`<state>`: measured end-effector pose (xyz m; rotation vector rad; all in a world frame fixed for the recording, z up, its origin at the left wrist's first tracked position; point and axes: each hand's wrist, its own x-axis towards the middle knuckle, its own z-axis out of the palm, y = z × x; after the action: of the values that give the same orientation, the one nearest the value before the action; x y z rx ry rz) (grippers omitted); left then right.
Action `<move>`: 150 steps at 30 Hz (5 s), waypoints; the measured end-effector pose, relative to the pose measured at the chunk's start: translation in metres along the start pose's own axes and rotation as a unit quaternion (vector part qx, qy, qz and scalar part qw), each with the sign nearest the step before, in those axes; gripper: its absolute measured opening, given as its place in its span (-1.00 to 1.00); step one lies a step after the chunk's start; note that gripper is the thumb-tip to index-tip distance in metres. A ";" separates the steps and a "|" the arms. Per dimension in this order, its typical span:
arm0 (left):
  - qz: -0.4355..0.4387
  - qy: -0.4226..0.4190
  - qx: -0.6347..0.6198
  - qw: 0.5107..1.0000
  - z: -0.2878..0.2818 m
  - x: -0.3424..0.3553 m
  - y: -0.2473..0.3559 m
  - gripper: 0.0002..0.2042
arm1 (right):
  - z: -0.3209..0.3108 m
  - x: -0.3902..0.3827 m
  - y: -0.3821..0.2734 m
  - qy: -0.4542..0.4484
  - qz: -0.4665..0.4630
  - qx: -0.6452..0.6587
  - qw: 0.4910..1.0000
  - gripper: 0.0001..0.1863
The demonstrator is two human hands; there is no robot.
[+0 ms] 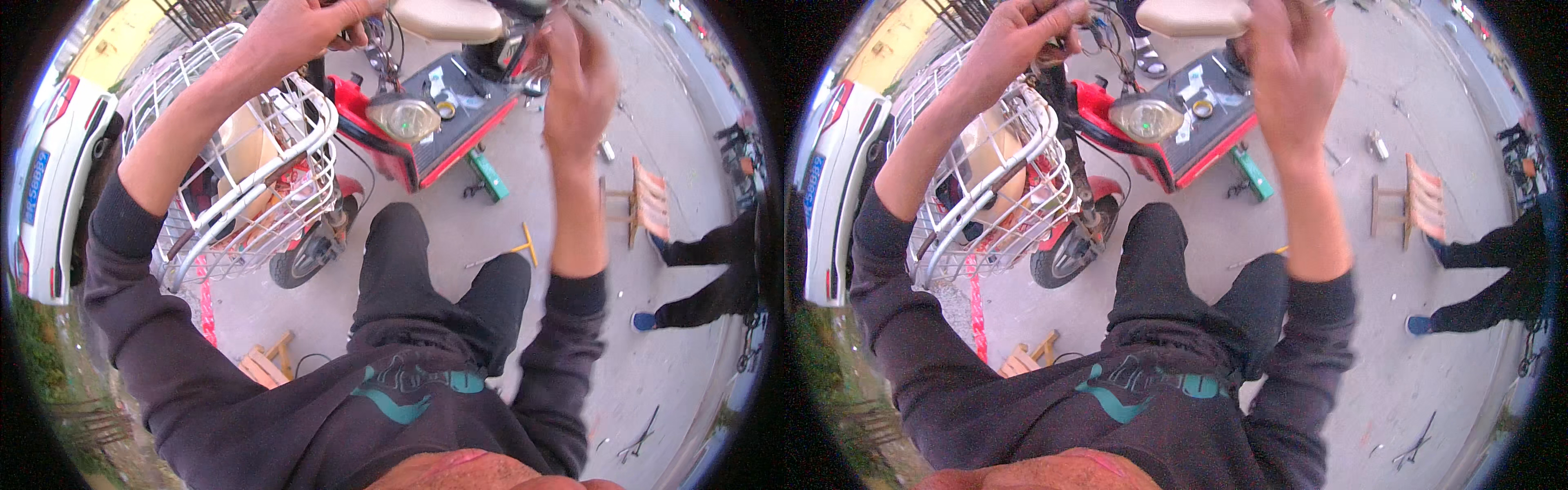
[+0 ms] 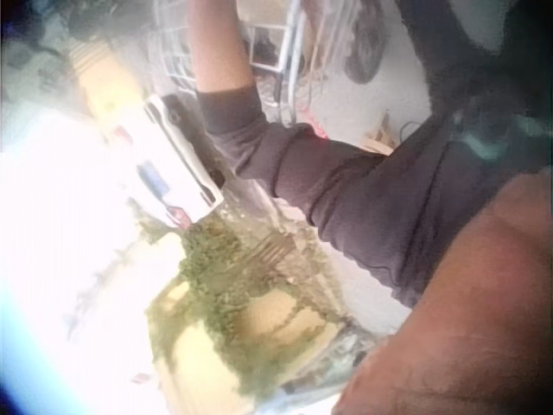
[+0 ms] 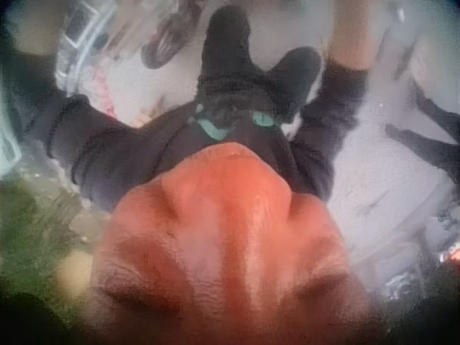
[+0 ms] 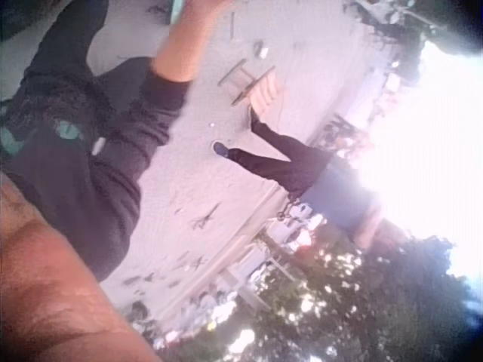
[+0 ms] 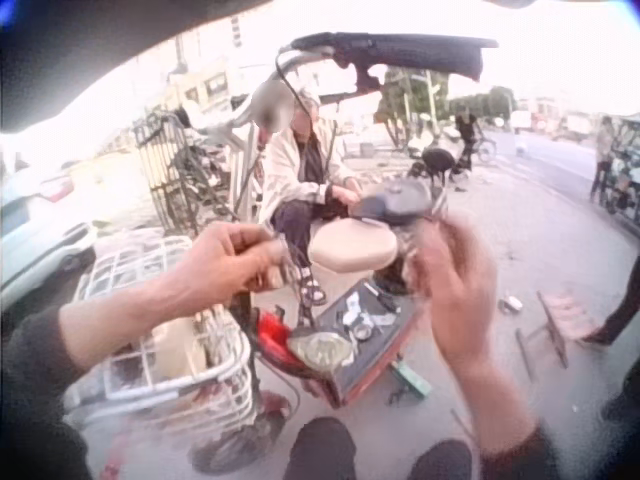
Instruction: The person repairs wiring on a red electric scooter. They strip and twist wires, wrap connections with electrical tape, and route the wires along the handlebars. The person also briefly handles a small black component near the handlebar controls.
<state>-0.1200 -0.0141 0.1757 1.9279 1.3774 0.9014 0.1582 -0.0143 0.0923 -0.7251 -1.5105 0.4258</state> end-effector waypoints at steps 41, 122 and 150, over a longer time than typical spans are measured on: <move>-0.242 0.217 -0.220 0.920 0.017 -0.031 0.006 -0.70 | 0.012 -0.044 -0.153 0.073 0.616 0.431 0.655 -0.36; -0.350 0.203 -0.727 0.554 -0.093 -0.166 0.120 -0.06 | 0.097 0.197 -0.286 -0.726 0.047 -0.407 0.552 -0.64; -0.327 0.155 -0.450 0.816 -0.142 -0.159 0.074 -0.01 | 0.105 0.106 -0.267 -0.597 0.152 -0.362 0.699 -0.71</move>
<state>-0.2302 -0.1755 0.2890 0.5468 1.2835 1.2168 0.0113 -0.1202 0.3388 -1.4886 -2.9026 0.5978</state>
